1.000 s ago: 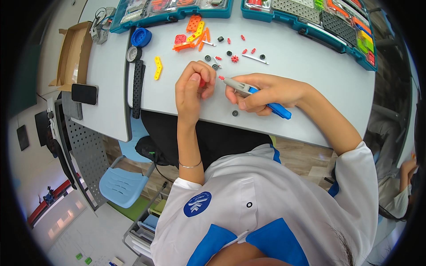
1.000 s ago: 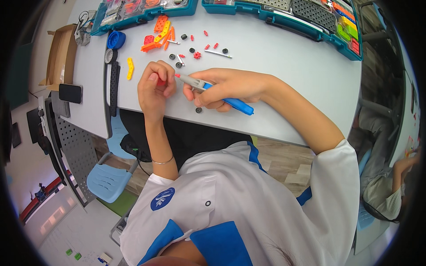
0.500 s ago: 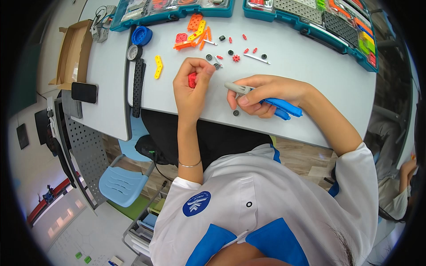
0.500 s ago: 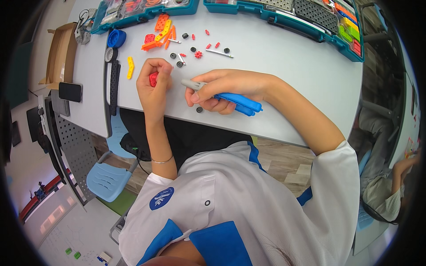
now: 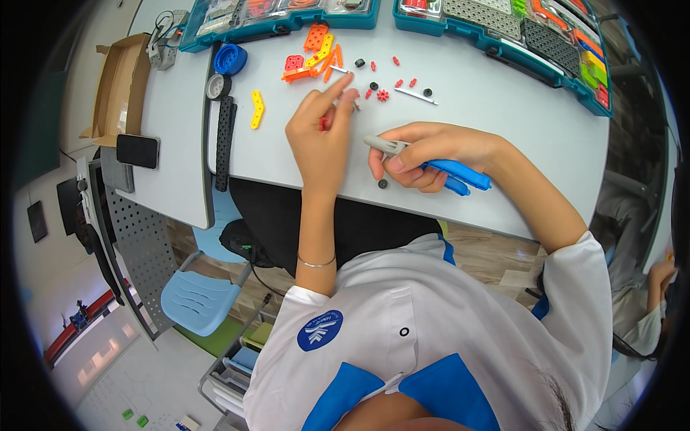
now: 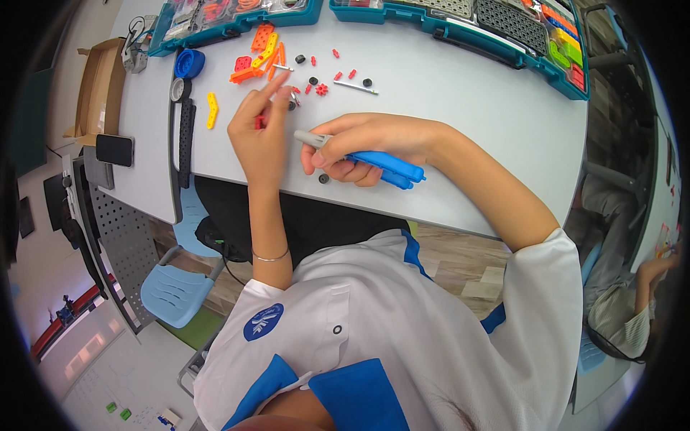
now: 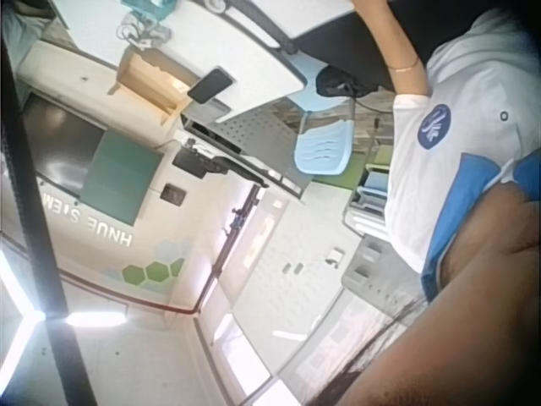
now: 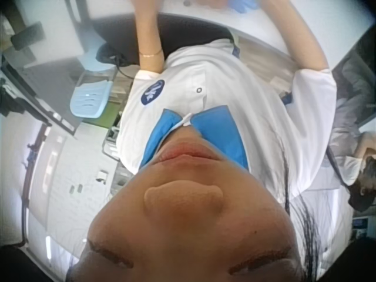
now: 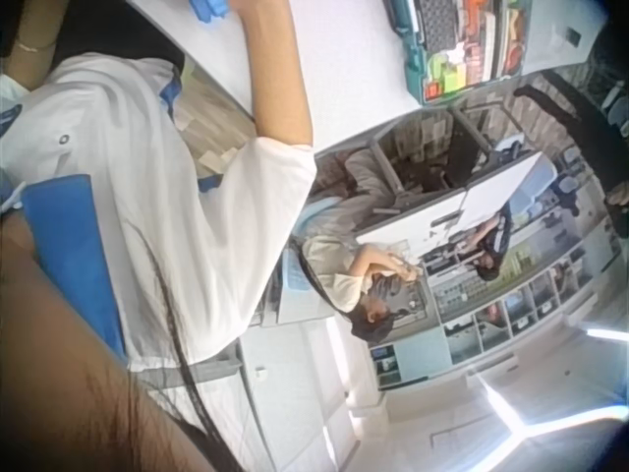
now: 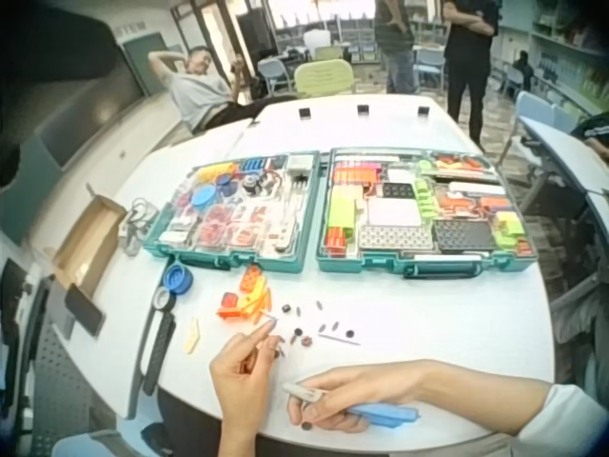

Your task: The person assembles a mechanical model using colorful plastic parts, gears, and rods from a kit. They connect pieces by hand and use a screwdriver to tighten components, building a small structure on the table.

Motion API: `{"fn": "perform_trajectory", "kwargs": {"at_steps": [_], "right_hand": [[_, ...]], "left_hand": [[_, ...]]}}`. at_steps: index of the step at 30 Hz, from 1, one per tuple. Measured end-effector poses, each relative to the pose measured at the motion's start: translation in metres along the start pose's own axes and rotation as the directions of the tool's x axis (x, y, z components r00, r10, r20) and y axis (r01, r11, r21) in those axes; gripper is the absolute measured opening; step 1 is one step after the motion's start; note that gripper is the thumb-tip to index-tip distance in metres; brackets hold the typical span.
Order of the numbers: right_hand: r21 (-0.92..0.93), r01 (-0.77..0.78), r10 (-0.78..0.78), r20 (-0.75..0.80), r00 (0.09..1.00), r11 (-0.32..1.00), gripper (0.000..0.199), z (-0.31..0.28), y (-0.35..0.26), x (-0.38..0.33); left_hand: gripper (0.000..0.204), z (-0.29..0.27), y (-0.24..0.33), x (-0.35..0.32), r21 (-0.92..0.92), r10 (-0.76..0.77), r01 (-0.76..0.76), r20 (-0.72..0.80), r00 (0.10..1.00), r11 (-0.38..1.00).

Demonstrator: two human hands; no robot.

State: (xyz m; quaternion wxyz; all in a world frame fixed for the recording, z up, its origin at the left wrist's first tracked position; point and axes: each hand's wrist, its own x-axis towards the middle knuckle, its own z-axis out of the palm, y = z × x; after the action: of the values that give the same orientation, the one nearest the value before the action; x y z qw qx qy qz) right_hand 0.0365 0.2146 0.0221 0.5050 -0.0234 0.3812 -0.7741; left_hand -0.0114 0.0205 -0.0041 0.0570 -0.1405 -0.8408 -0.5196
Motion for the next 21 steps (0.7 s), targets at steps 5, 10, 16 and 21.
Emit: {"fn": "perform_trajectory", "kwargs": {"at_steps": [5,10,16,21], "right_hand": [[0.017,-0.003,0.003,0.002,1.0,1.0,0.026,0.001,-0.001,0.001],[0.021,0.005,-0.005,0.002,1.0,1.0,0.026,0.0,0.001,0.0],[-0.009,0.026,-0.026,0.015,1.0,1.0,0.028,-0.001,0.0,0.0],[-0.012,0.025,-0.025,0.006,1.0,1.0,0.03,0.0,-0.001,0.0]], "left_hand": [[0.053,-0.015,-0.003,-0.001,-0.522,-0.095,0.15,0.13,0.987,0.84],[0.06,-0.018,-0.005,-0.003,-0.469,0.019,0.167,0.367,0.93,0.867],[0.059,-0.022,0.001,-0.003,-0.479,0.073,0.176,0.456,0.887,0.86],[0.067,-0.019,0.002,-0.002,-0.497,0.067,0.244,0.528,0.846,0.833]]}}
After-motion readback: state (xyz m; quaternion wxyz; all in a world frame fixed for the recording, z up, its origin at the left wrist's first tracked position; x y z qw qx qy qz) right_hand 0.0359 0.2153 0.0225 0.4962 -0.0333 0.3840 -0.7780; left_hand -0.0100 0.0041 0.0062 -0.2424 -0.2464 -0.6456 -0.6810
